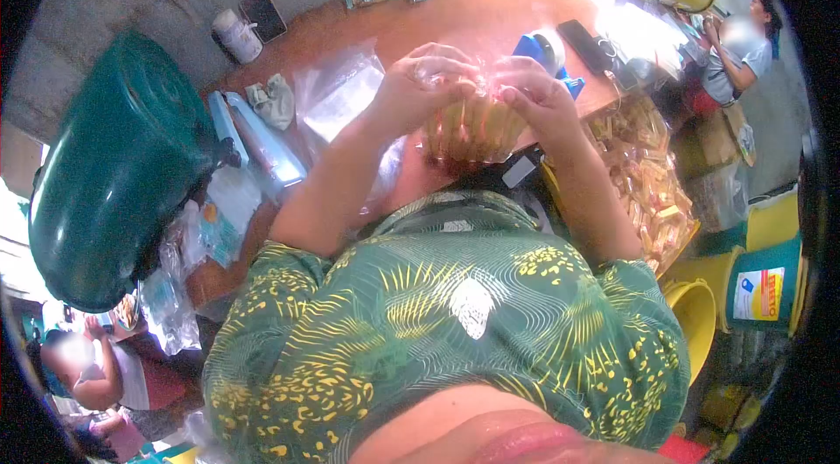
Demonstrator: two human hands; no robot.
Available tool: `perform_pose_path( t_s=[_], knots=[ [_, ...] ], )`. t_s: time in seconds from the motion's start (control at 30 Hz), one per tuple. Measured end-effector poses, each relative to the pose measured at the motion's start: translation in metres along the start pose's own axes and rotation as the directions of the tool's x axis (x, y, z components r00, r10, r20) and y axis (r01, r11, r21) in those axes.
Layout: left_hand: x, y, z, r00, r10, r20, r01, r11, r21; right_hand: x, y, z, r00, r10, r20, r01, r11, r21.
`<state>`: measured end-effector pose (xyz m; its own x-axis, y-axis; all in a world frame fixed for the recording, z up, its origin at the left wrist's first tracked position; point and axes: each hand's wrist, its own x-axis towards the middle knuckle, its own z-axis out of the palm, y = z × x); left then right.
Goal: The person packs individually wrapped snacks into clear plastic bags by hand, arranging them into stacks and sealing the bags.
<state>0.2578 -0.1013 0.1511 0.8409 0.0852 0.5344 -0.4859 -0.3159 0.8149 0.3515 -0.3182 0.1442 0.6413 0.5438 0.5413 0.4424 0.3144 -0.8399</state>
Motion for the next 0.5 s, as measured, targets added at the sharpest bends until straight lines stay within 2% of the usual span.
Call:
perform_pose_path(
  t_s=[0.03, 0.07, 0.17, 0.2, 0.3, 0.33, 0.4, 0.47, 0.5],
  knots=[
    [-0.002, 0.001, 0.002, 0.996, 0.087, -0.023, -0.082, 0.983, 0.166, 0.002, 0.010, -0.003, 0.991, -0.134, 0.015, 0.135, 0.987, -0.091],
    [0.001, 0.001, -0.002, 0.976, 0.219, 0.016, -0.217, 0.949, 0.230, -0.001, 0.015, -0.005, 0.965, -0.258, 0.042, 0.261, 0.949, -0.178],
    [-0.002, 0.012, 0.001, 0.969, 0.247, -0.017, -0.240, 0.955, 0.176, -0.005, -0.009, 0.003, 0.989, -0.149, -0.008, 0.135, 0.921, -0.365],
    [-0.006, 0.020, 0.002, 1.000, 0.002, -0.026, 0.002, 0.987, 0.158, -0.011, 0.001, 0.010, 0.992, -0.078, -0.103, 0.067, 0.992, -0.111],
    [-0.010, 0.029, 0.012, 0.979, 0.190, 0.070, -0.202, 0.934, 0.295, -0.021, -0.001, 0.009, 0.977, -0.210, -0.035, 0.185, 0.918, -0.350],
    [-0.014, 0.034, 0.010, 0.975, 0.148, 0.168, -0.203, 0.901, 0.383, -0.024, -0.006, 0.010, 0.975, -0.217, -0.044, 0.186, 0.909, -0.372],
    [-0.016, 0.037, 0.008, 0.958, 0.224, 0.177, -0.280, 0.855, 0.437, -0.029, -0.021, 0.014, 0.971, -0.231, -0.062, 0.185, 0.890, -0.418],
    [-0.019, 0.045, 0.008, 0.929, 0.300, 0.217, -0.369, 0.811, 0.455, -0.029, -0.010, 0.010, 0.984, -0.156, -0.089, 0.139, 0.974, -0.180],
    [-0.024, 0.057, 0.010, 0.905, 0.341, 0.253, -0.422, 0.790, 0.445, -0.028, -0.025, 0.015, 0.995, 0.042, -0.088, -0.038, 0.998, 0.045]
  ],
)
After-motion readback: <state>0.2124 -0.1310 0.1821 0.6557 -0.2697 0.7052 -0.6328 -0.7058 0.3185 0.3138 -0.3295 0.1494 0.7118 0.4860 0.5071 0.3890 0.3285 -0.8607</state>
